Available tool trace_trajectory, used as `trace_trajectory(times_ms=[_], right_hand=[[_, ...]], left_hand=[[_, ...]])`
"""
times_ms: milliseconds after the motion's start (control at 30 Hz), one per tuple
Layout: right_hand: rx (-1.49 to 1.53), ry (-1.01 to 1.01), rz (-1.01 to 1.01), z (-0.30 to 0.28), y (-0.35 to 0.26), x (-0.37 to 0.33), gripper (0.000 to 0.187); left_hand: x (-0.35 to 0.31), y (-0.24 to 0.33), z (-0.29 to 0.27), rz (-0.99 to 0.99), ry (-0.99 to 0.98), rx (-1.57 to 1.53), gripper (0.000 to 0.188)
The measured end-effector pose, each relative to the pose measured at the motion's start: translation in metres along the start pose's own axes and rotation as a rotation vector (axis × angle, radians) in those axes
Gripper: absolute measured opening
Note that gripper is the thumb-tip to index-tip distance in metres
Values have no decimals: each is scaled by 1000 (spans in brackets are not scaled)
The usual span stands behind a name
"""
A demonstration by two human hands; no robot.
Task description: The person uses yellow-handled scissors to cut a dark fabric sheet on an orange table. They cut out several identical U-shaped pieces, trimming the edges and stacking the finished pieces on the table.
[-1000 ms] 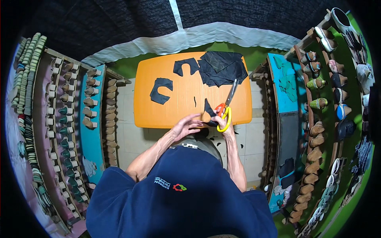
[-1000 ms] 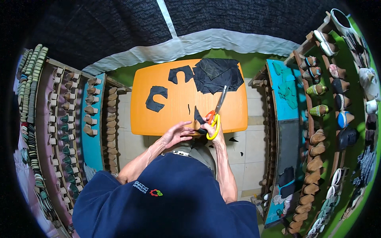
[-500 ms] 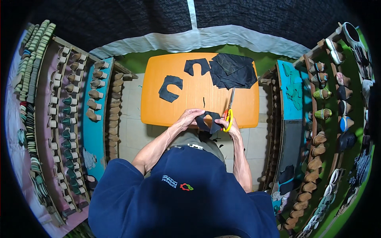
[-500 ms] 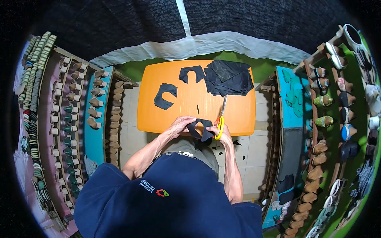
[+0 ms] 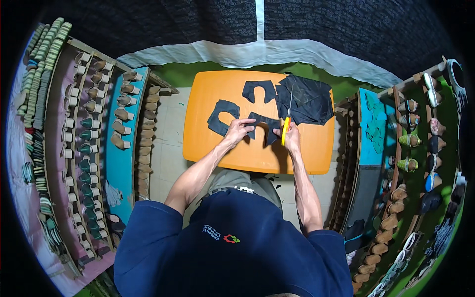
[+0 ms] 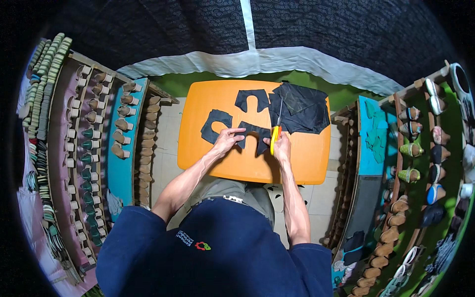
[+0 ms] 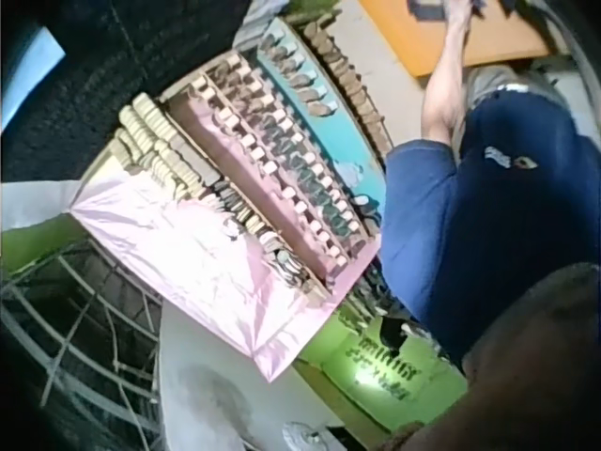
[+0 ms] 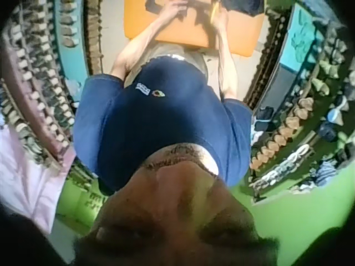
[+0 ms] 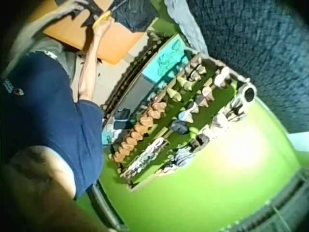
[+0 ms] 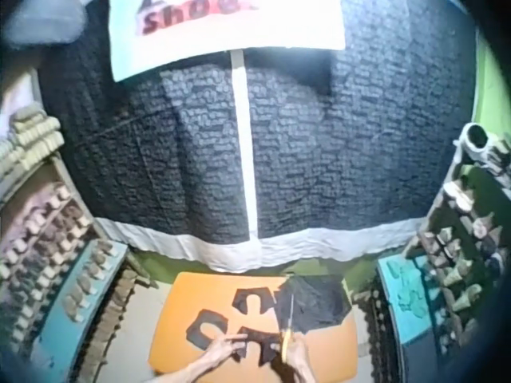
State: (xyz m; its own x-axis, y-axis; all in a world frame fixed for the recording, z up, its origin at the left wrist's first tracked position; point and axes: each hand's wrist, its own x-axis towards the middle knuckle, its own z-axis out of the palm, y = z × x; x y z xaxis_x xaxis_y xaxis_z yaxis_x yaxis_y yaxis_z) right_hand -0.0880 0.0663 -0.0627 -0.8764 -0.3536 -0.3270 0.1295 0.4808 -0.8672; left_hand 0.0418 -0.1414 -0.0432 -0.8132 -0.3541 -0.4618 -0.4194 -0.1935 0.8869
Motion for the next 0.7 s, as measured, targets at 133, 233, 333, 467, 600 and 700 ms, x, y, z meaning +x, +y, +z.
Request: trace_trajectory(times_ms=[133, 233, 333, 467, 600, 700], right_hand=[[-28, 5, -39, 10, -33, 52, 45], [-61, -6, -63, 12, -58, 93, 44], [-156, 34, -113, 19, -67, 136, 49], [-411, 157, -13, 19, -73, 146, 55], [-227, 176, -124, 23, -52, 100, 34], [-250, 78, -105, 34, -38, 48, 31]], left_hand=[[48, 23, -16, 61, 19, 37, 44], [79, 50, -24, 85, 22, -44, 45], [117, 55, -39, 149, 51, -128, 50], [122, 36, -75, 165, 264, 315, 39], [75, -15, -115, 411, 155, 795, 32], [26, -40, -120, 497, 48, 970, 35]])
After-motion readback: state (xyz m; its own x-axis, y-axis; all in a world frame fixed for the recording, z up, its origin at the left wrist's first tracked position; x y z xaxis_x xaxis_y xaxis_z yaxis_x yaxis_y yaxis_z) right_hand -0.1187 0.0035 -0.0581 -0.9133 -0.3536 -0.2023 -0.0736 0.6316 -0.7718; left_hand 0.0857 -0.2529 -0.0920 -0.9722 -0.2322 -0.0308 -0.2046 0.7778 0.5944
